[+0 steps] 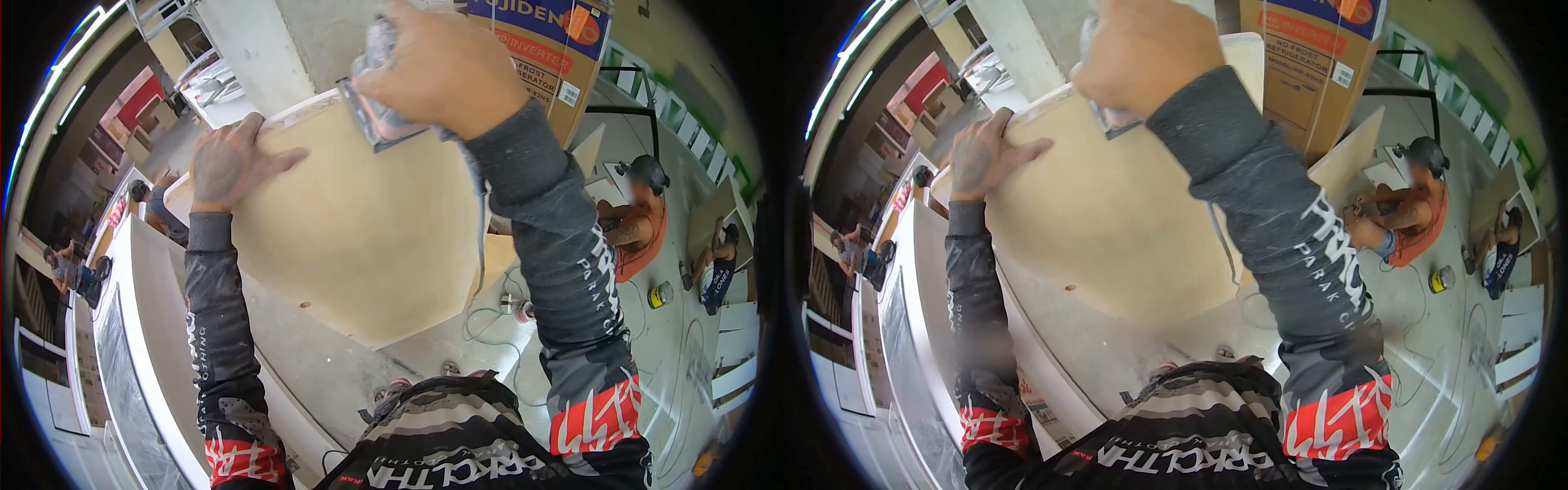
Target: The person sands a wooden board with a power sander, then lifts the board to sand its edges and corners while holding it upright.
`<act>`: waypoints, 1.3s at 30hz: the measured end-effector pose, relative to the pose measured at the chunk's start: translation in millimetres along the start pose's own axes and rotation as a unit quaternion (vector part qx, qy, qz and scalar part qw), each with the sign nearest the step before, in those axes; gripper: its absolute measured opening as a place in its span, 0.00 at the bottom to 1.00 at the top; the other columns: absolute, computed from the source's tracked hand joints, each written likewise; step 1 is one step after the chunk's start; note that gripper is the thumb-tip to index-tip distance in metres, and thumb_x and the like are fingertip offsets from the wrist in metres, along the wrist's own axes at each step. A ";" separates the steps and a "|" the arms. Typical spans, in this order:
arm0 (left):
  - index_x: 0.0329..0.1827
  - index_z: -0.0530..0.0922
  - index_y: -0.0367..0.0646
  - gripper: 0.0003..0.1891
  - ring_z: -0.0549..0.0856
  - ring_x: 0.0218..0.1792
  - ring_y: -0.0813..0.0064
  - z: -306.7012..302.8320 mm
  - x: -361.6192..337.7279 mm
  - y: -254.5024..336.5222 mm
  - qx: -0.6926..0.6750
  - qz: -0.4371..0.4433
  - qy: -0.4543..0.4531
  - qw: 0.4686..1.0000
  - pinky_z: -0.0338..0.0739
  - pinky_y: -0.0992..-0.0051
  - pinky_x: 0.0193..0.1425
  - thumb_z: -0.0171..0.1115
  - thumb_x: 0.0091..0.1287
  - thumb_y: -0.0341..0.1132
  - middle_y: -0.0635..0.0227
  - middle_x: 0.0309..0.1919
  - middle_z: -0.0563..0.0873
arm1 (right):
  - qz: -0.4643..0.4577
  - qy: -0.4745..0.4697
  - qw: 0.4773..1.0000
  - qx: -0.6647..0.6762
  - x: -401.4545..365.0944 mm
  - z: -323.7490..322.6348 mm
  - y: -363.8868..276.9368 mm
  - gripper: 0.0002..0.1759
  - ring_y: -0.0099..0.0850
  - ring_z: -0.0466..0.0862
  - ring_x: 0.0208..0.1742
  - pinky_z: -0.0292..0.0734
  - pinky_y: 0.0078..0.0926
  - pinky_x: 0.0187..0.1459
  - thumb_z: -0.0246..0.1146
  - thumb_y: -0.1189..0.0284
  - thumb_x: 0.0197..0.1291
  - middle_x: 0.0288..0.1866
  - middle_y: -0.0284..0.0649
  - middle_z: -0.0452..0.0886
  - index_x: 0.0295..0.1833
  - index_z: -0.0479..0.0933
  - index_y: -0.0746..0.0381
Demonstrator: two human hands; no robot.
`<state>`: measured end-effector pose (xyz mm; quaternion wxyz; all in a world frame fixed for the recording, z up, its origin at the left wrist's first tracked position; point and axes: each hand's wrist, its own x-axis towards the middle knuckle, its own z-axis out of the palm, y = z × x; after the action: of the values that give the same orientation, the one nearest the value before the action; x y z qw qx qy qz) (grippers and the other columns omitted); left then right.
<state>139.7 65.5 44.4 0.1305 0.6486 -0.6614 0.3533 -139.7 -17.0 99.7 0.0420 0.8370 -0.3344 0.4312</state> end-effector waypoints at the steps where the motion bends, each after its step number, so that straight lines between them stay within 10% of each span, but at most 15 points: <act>1: 0.33 0.82 0.41 0.36 0.91 0.27 0.56 -1.1 -0.3 -0.2 0.001 0.000 0.000 1.000 0.85 0.60 0.38 0.72 0.55 0.72 0.57 0.21 0.88 | -0.019 0.005 1.000 0.018 1.0 4.9 -6.7 0.21 0.58 0.88 0.43 0.84 0.51 0.47 0.64 0.61 0.57 0.40 0.61 0.86 0.49 0.79 0.67; 8: 0.36 0.82 0.43 0.34 0.90 0.33 0.52 2.8 -9.8 -9.2 -0.008 -0.010 -0.002 1.000 0.83 0.58 0.44 0.75 0.53 0.69 0.55 0.27 0.89 | -0.018 0.022 0.998 0.063 -0.8 37.4 -66.6 0.25 0.47 0.90 0.47 0.85 0.37 0.49 0.72 0.65 0.47 0.47 0.58 0.84 0.53 0.84 0.63; 10: 0.36 0.82 0.43 0.33 0.90 0.34 0.52 2.8 -7.6 -9.0 0.002 0.000 0.002 1.000 0.82 0.58 0.45 0.76 0.52 0.68 0.54 0.27 0.89 | -0.004 0.051 0.998 0.045 -0.8 42.5 -65.0 0.31 0.45 0.90 0.43 0.87 0.41 0.44 0.78 0.58 0.36 0.34 0.50 0.86 0.50 0.84 0.60; 20: 0.35 0.82 0.42 0.33 0.90 0.29 0.53 -5.2 -9.5 0.9 -0.007 -0.019 -0.001 1.000 0.83 0.58 0.39 0.76 0.53 0.68 0.56 0.24 0.88 | 0.056 -0.040 0.998 -0.015 -0.7 -21.8 17.8 0.22 0.56 0.88 0.42 0.86 0.48 0.48 0.62 0.61 0.60 0.38 0.59 0.86 0.52 0.80 0.68; 39: 0.37 0.84 0.42 0.35 0.91 0.29 0.58 -7.4 -10.3 3.2 -0.005 -0.009 0.001 1.000 0.85 0.61 0.37 0.73 0.54 0.71 0.59 0.24 0.90 | 0.040 -0.037 0.998 -0.014 -2.7 -18.6 -19.7 0.30 0.59 0.87 0.45 0.84 0.50 0.49 0.70 0.56 0.55 0.39 0.61 0.87 0.57 0.80 0.67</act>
<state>135.8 77.8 42.2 0.1377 0.6535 -0.6573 0.3492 -141.9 6.3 113.6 0.0245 0.8377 -0.3747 0.3965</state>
